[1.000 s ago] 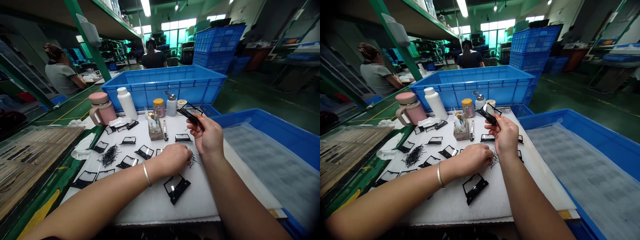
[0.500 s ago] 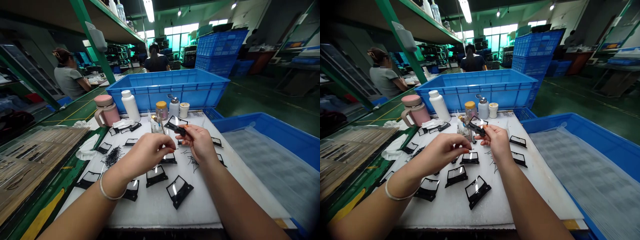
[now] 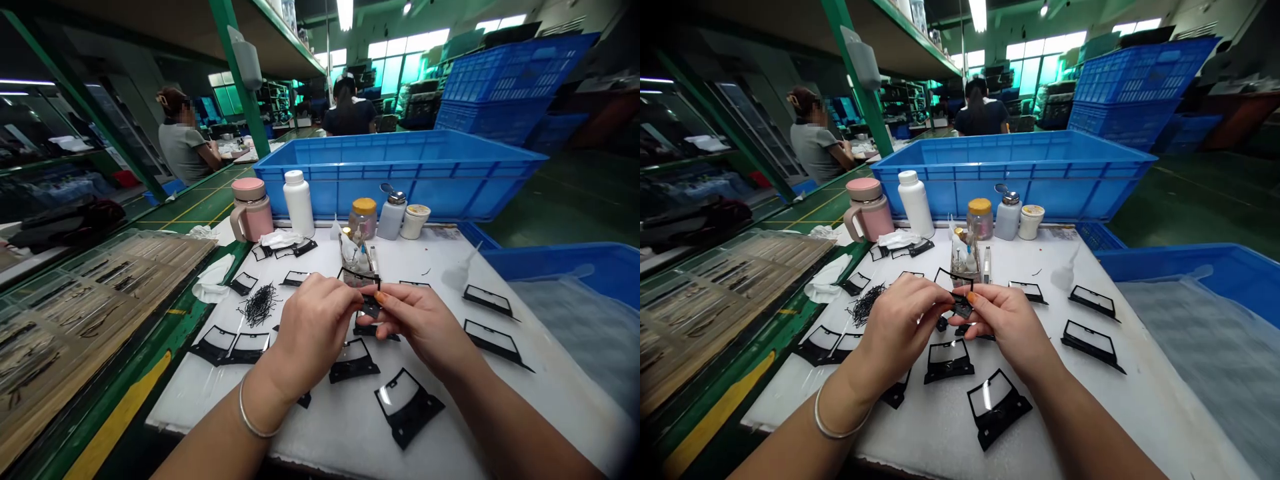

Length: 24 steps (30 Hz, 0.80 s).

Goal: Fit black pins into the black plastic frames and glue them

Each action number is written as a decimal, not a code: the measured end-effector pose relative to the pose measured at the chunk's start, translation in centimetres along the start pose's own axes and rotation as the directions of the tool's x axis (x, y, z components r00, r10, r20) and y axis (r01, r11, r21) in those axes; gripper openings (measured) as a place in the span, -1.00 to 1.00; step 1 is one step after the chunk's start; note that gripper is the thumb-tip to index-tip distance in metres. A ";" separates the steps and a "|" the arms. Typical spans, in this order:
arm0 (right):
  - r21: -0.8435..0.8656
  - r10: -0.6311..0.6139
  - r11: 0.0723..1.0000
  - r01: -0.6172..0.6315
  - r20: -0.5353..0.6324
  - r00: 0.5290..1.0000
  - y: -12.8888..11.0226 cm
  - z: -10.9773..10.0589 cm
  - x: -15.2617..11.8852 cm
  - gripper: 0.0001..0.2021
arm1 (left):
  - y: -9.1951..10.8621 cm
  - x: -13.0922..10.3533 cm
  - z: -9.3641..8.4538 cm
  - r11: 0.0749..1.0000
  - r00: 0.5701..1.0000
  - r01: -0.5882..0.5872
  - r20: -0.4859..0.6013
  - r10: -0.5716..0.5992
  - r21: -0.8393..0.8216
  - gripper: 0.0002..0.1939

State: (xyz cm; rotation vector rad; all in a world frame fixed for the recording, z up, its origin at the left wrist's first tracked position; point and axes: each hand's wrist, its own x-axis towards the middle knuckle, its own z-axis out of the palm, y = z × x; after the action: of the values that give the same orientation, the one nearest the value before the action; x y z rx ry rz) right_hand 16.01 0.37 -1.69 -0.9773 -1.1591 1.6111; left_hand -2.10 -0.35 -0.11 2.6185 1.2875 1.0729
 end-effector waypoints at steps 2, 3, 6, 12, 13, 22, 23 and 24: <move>-0.016 0.011 1.000 -0.010 0.015 1.000 -0.1 0.2 -0.1 -0.75 | 0.1 -0.1 0.0 0.999 1.000 -0.015 0.002 0.014 0.044 -0.84; -0.021 0.016 1.000 -0.016 0.022 1.000 -0.1 0.2 -0.1 -0.75 | 0.2 -0.2 0.1 0.998 1.000 -0.020 0.002 0.020 0.061 -0.83; -0.030 0.025 0.999 -0.025 0.019 0.999 -0.2 0.3 -0.1 -0.75 | 0.4 -0.2 0.1 0.995 1.000 -0.024 0.002 0.024 0.099 -0.84; -0.054 0.012 0.999 -0.011 0.020 1.000 -0.4 0.5 -0.2 -0.77 | 0.5 -0.4 0.2 0.992 1.000 -0.018 -0.008 0.019 0.121 -0.85; -0.052 0.017 0.999 -0.016 0.024 1.000 -0.4 0.6 -0.3 -0.77 | 0.5 -0.4 0.3 0.992 1.000 -0.017 -0.011 0.018 0.121 -0.85; -0.094 0.010 0.996 -0.006 0.041 0.999 -0.3 0.7 -0.3 -0.77 | 0.5 -0.4 0.3 0.994 1.000 -0.009 -0.015 0.011 0.111 -0.85; -0.103 0.005 0.995 0.000 0.049 0.999 -0.3 0.7 -0.3 -0.77 | 0.5 -0.3 0.3 0.993 1.000 -0.007 -0.014 0.008 0.114 -0.85; -0.111 -0.002 0.994 0.008 0.056 0.998 -0.3 0.8 -0.3 -0.77 | 0.5 -0.3 0.3 0.993 1.000 -0.005 -0.015 0.007 0.116 -0.85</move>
State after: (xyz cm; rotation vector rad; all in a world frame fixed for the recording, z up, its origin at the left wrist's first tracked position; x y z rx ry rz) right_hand 15.46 -0.10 -1.13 -1.0042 -1.3002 1.5928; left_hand -1.73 -0.81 -0.40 2.7032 1.3868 1.0514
